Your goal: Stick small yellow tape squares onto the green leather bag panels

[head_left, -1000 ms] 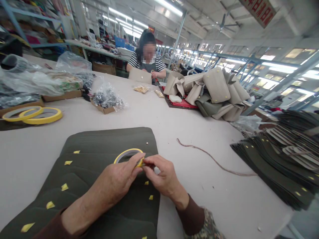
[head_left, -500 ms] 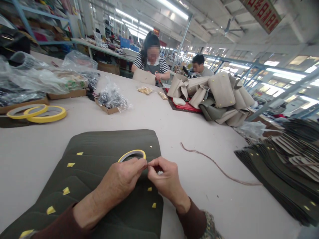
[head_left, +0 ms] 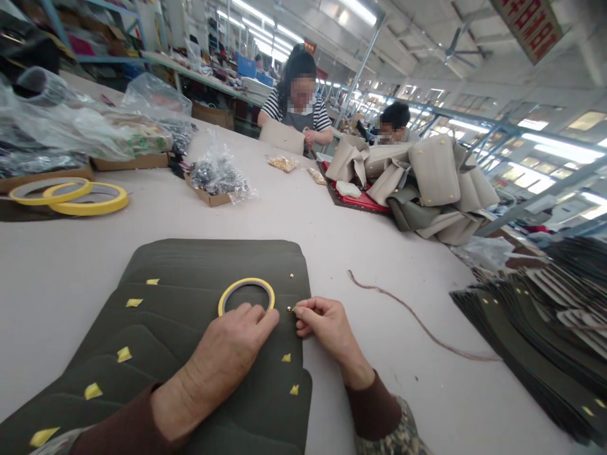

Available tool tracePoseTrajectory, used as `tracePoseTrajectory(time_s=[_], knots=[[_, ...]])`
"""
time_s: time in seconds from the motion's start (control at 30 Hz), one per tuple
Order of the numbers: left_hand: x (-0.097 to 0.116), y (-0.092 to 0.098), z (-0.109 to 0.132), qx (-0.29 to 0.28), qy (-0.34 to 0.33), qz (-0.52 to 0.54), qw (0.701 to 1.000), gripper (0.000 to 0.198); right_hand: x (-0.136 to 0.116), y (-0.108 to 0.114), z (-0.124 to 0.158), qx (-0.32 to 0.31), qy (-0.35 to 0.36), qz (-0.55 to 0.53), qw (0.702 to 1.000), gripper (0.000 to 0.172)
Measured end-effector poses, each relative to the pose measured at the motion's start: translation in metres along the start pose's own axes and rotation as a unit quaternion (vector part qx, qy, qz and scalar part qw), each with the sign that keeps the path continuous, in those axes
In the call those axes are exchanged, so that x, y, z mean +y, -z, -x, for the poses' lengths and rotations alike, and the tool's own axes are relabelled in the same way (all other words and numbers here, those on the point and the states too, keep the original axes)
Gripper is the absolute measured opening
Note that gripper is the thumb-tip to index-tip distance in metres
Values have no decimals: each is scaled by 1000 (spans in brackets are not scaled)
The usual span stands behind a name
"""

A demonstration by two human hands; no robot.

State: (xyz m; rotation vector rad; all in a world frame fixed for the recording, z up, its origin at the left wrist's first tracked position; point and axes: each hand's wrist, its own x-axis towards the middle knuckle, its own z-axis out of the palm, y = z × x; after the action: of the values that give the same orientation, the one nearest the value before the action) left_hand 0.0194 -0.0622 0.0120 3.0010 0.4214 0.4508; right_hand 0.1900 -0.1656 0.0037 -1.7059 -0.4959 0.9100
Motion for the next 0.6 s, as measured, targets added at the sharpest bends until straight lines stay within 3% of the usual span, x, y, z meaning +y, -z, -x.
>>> tracePoseTrajectory(time_s=[0.1, 0.2, 0.4, 0.5, 0.6], knots=[[-2, -1, -3, -56, 26, -18, 998, 18, 4, -3, 3, -7, 31, 41, 999, 30], [-2, -2, -5, -71, 33, -20, 997, 20, 4, -9, 6, 1, 77, 116, 990, 21], [-2, -4, -3, -67, 18, -20, 997, 18, 0, -18, 7, 45, 235, 311, 920, 17], [-2, -3, -1, -77, 2, -21, 997, 17, 1, -18, 7, 54, 228, 335, 913, 12], [-2, -2, -1, -92, -1, -13, 996, 17, 4, -13, 11, 72, 184, 300, 933, 19]])
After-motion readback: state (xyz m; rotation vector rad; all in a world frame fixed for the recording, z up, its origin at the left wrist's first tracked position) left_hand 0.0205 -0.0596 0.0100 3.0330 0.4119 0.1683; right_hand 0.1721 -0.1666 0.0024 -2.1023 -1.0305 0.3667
